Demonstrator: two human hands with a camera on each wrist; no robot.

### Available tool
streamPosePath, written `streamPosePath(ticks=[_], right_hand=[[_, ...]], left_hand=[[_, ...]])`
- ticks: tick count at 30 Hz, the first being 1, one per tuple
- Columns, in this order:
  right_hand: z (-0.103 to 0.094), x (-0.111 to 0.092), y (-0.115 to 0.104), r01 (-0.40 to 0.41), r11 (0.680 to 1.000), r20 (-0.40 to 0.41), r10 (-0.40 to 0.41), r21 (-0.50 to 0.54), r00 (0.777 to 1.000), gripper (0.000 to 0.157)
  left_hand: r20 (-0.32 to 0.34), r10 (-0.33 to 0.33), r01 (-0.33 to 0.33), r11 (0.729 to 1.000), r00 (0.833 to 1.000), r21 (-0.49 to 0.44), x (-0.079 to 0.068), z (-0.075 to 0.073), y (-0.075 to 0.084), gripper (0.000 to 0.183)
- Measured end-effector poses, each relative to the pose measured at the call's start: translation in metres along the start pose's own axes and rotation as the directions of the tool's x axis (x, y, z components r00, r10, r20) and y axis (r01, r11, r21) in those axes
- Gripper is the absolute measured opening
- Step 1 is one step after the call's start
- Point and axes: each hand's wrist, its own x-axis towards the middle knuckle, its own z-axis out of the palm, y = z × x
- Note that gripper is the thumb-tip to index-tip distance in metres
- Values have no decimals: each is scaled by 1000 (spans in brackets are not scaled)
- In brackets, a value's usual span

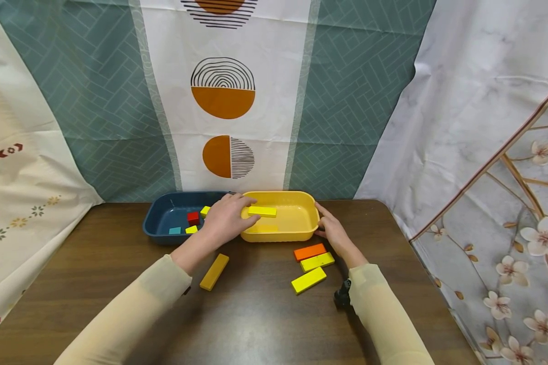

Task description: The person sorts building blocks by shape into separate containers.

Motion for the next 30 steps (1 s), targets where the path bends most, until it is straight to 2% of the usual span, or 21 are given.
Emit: streamPosePath(ticks=[19,30], right_hand=[[0,1,1,-7,1000,-1,7,-9,1000,68],[0,1,1,-6,1000,-3,6,-3,1000,68]], left_hand=[[-15,92,-92,996,996,-1,-12,-5,25,48],[-11,157,-157,988,988,-1,-20,2,43,47]])
